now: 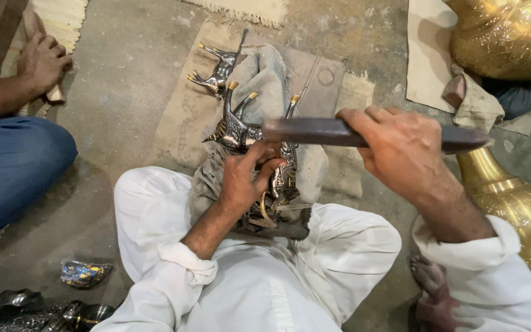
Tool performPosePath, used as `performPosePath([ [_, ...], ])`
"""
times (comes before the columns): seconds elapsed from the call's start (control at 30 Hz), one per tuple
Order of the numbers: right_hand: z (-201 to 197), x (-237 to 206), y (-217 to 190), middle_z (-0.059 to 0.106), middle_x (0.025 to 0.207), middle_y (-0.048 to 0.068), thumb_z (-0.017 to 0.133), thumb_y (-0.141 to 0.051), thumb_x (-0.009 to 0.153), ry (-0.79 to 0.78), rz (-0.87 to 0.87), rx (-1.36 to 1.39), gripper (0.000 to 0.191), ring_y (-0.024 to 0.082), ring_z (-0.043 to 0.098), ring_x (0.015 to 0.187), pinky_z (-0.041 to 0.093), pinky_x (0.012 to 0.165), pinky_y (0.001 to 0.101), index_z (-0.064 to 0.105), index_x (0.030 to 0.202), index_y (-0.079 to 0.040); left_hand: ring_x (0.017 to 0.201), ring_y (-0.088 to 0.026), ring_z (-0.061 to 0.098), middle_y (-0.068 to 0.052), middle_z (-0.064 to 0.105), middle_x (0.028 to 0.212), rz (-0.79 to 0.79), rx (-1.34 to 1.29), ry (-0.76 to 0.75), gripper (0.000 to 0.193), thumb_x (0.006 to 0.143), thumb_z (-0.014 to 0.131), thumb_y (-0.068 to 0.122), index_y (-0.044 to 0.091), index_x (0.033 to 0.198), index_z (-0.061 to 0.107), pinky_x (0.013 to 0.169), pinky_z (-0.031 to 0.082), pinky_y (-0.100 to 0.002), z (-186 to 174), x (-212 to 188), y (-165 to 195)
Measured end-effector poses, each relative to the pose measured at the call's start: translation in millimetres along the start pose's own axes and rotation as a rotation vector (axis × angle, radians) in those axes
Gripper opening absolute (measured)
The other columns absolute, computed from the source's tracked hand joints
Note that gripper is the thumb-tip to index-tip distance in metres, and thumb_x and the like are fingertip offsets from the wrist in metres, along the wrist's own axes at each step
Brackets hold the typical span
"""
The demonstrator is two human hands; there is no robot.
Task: The person sits on the floor holding a small metal animal figurine against a board and uses a punch and a wooden mallet to repeatedly strike and shape details on the figurine, repositioning the piece and punch between strikes. Other workers hammer similar metal pieces nearby.
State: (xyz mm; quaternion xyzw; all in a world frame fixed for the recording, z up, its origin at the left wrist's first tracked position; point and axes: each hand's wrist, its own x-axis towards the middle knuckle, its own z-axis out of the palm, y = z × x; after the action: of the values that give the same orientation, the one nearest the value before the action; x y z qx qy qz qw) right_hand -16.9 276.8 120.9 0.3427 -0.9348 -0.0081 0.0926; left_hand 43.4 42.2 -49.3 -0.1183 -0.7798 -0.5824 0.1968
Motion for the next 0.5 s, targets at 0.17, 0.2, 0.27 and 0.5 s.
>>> performPosePath([
  [0.17, -34, 30, -10, 0.072, 0.084, 0.008, 0.074, -0.013, 0.087, -0.262, 0.05, -0.138, 0.033, 0.028, 0.071, 0.074, 0.053, 0.067, 0.0435, 0.067, 0.119, -0.014, 0.095, -0.024, 0.081, -0.012, 0.079, 0.105, -0.019, -0.069, -0.024, 0.033, 0.095, 0.076, 0.01, 0.005, 0.124, 0.06, 0.073, 0.064, -0.034, 1, 1, 0],
  [0.2, -35, 31, -13, 0.072, 0.086, 0.007, 0.073, -0.01, 0.086, -0.247, 0.02, -0.193, 0.031, 0.028, 0.072, 0.076, 0.053, 0.065, 0.043, 0.067, 0.117, -0.014, 0.097, -0.024, 0.081, -0.012, 0.08, 0.106, -0.01, -0.084, -0.022, 0.031, 0.096, 0.076, 0.009, 0.005, 0.122, 0.06, 0.073, 0.064, -0.034, 2, 0, 1],
  [0.27, -37, 30, -13, 0.072, 0.085, 0.007, 0.072, -0.009, 0.087, -0.207, 0.066, -0.158, 0.03, 0.028, 0.071, 0.077, 0.053, 0.067, 0.0425, 0.066, 0.117, -0.012, 0.095, -0.025, 0.08, -0.013, 0.079, 0.105, 0.004, -0.061, -0.031, 0.037, 0.094, 0.076, 0.009, 0.004, 0.127, 0.059, 0.074, 0.064, -0.034, 3, 1, 0],
  [0.5, -28, 23, -4, 0.07, 0.084, 0.007, 0.07, -0.009, 0.09, -0.137, 0.126, -0.024, 0.022, 0.025, 0.07, 0.076, 0.054, 0.072, 0.0417, 0.065, 0.111, -0.01, 0.099, -0.026, 0.079, -0.013, 0.078, 0.105, -0.001, -0.075, -0.024, 0.039, 0.095, 0.078, 0.012, 0.005, 0.127, 0.057, 0.076, 0.065, -0.034, 3, 3, -1],
])
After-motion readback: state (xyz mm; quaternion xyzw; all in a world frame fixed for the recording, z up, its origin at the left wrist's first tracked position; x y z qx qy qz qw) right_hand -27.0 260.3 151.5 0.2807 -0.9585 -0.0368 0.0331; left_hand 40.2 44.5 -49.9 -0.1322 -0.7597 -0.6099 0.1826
